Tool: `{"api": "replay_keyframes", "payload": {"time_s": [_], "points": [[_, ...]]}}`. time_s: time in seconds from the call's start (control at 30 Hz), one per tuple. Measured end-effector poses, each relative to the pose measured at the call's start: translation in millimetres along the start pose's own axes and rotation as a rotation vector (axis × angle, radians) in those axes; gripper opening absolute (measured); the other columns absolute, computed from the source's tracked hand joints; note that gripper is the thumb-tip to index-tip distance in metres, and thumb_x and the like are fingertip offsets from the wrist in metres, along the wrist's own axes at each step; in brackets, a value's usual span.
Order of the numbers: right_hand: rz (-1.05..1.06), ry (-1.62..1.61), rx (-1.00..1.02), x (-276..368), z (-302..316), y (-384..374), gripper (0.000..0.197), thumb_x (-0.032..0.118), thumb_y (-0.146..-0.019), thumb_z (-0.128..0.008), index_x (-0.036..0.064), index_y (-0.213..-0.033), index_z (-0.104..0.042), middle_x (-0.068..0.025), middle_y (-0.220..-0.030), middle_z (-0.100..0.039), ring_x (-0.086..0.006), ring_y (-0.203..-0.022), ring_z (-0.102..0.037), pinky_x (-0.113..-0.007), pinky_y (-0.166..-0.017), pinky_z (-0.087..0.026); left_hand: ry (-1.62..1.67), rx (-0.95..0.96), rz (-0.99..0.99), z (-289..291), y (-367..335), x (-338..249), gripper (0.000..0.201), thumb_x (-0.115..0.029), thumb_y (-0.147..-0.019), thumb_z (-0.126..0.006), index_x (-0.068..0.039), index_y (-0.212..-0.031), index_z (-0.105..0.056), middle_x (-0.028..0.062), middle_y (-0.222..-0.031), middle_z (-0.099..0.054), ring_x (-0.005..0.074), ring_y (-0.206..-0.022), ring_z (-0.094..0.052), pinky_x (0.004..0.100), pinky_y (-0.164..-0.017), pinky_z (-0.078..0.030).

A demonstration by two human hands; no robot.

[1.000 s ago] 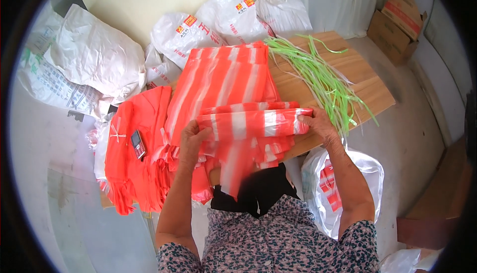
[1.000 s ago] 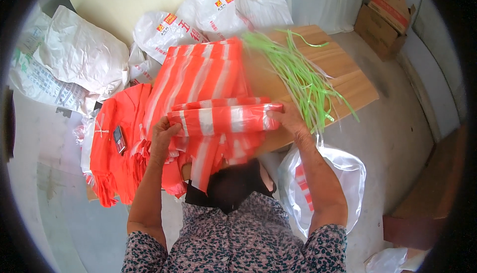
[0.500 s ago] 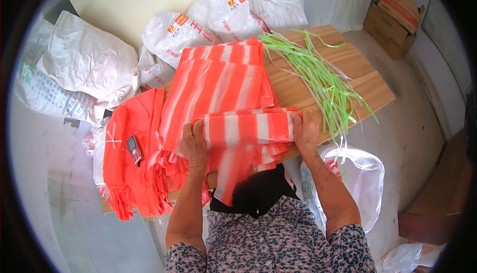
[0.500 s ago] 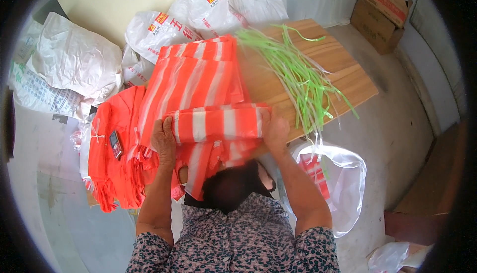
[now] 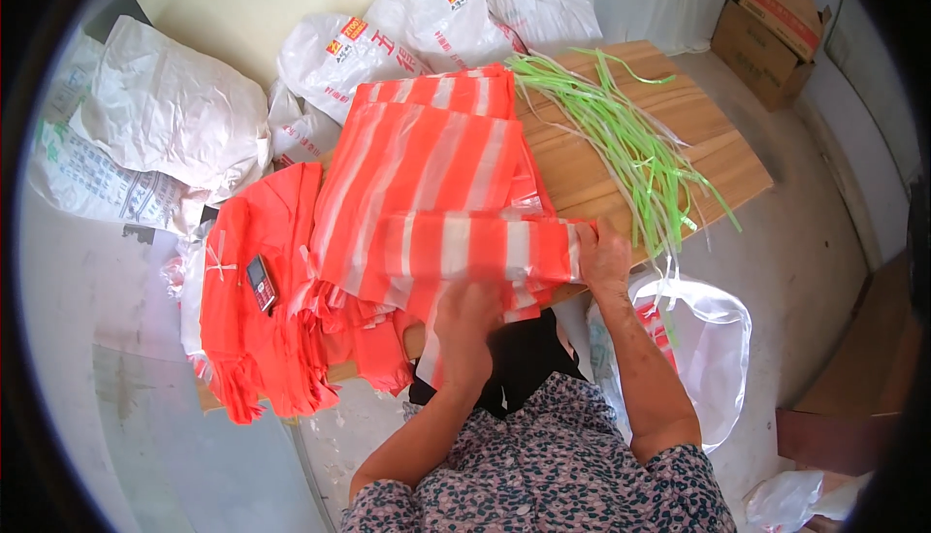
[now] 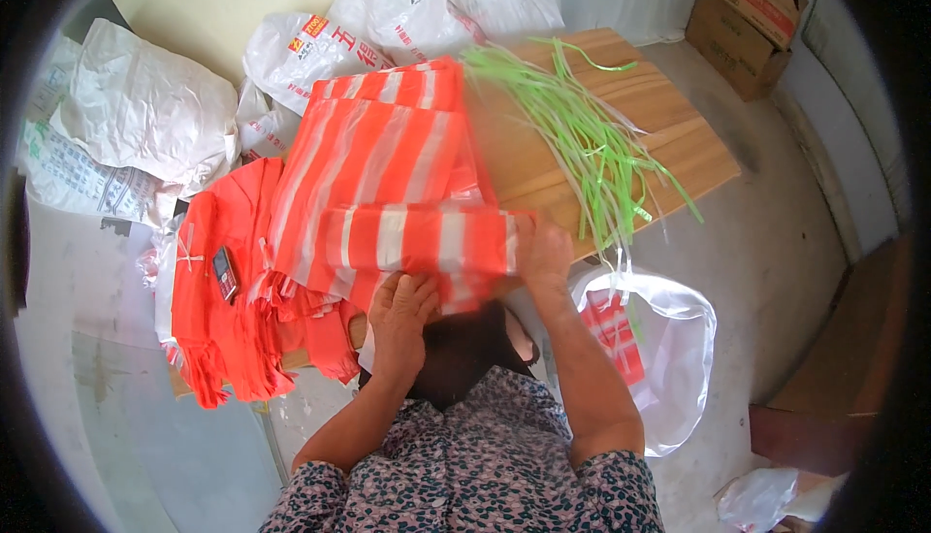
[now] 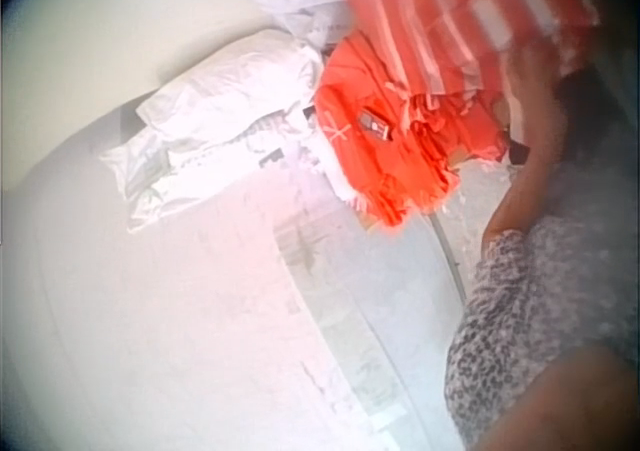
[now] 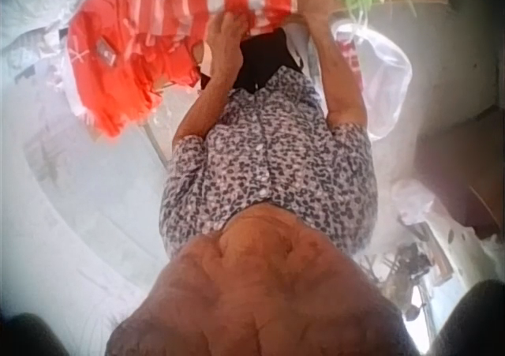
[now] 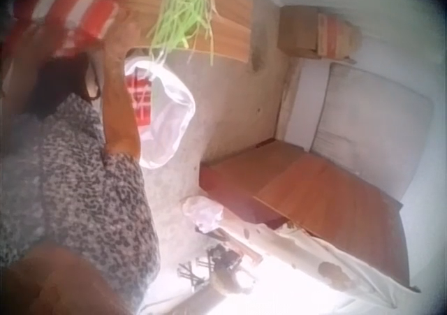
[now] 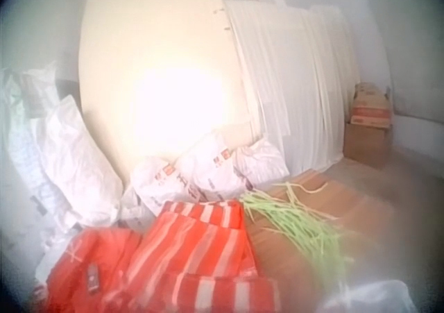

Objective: The person rolls plastic bags into bundles, ties them with plastic strips, and places the bundles into a bag. The person then separates, folds, and arranges more plastic bags on the table.

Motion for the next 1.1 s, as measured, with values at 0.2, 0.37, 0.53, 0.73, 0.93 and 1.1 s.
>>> {"api": "replay_keyframes", "payload": {"time_s": [0.2, 0.37, 0.53, 0.73, 0.93, 1.1], "points": [[-0.122, -0.115, 0.108, 8.8, 25.6, 35.6, 0.024, 0.023, -0.088, -0.052, -0.001, -0.088, -0.056, -0.0274, -0.082, -0.061, -0.0464, -0.078, -0.058, -0.049, -0.067, -0.045, -0.214, -0.03, -0.124, 7.3, -19.2, 14.8, 0.035, -0.027, -0.092, -0.057, 0.002, -0.111, -0.049, 0.0054, -0.095, -0.054, 0.0149, -0.071, -0.053, 0.03, -0.062, -0.046], [-0.195, -0.207, 0.058, 7.7, 33.7, 78.7, 0.027, 0.022, -0.088, -0.058, -0.004, -0.079, -0.055, -0.0254, -0.073, -0.058, -0.0396, -0.066, -0.058, -0.043, -0.06, -0.045, 0.341, -0.104, -0.073, -17.3, -10.5, 1.4, 0.032, -0.021, -0.094, -0.051, 0.003, -0.114, -0.051, 0.0072, -0.099, -0.059, 0.0179, -0.088, -0.056, 0.0342, -0.075, -0.047], [-0.224, -0.223, 0.228, 8.2, 41.9, 109.3, 0.026, 0.022, -0.086, -0.065, -0.0018, -0.096, -0.06, -0.0205, -0.078, -0.062, -0.0329, -0.069, -0.059, -0.041, -0.064, -0.047, -0.014, -0.018, -0.253, 14.9, -12.0, 3.7, 0.03, -0.012, -0.09, -0.053, 0.002, -0.117, -0.052, 0.0061, -0.103, -0.061, 0.019, -0.097, -0.057, 0.0332, -0.086, -0.046], [0.301, -0.09, 0.202, 44.2, 69.9, 83.9, 0.074, 0.04, -0.073, -0.075, -0.0001, -0.129, -0.047, -0.0197, -0.107, -0.06, -0.0362, -0.097, -0.057, -0.043, -0.079, -0.047, 0.183, 0.074, -0.108, 10.1, 13.7, -5.5, 0.026, -0.005, -0.085, -0.057, 0.002, -0.11, -0.057, 0.0057, -0.105, -0.061, 0.0183, -0.097, -0.058, 0.0316, -0.086, -0.046], [0.059, -0.439, 0.831, 60.9, 55.5, 95.2, 0.08, 0.032, -0.072, -0.08, 0.0072, -0.137, -0.041, -0.0163, -0.1, -0.064, -0.021, -0.09, -0.062, -0.032, -0.08, -0.049, -0.112, 0.16, -0.209, 4.1, 32.3, -12.7, 0.031, -0.001, -0.081, -0.059, 0.0, -0.112, -0.055, 0.0067, -0.103, -0.061, 0.0159, -0.096, -0.059, 0.0298, -0.085, -0.047], [0.009, -0.624, 0.825, 65.1, 66.5, 110.5, 0.059, 0.015, -0.079, -0.074, 0.0064, -0.131, -0.048, -0.0113, -0.096, -0.065, -0.0147, -0.084, -0.061, -0.03, -0.078, -0.049, 0.012, 0.162, -0.137, 7.4, 30.5, -25.5, 0.028, 0.0, -0.081, -0.058, 0.0, -0.109, -0.055, 0.0072, -0.103, -0.061, 0.016, -0.096, -0.059, 0.0309, -0.083, -0.049]]}}
Point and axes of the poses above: each hand's wrist, its own y-axis away from the middle knuckle, its own z-axis out of the back of the hand, x = y × z, the point moved 4 cm from there along -y, towards the middle knuckle
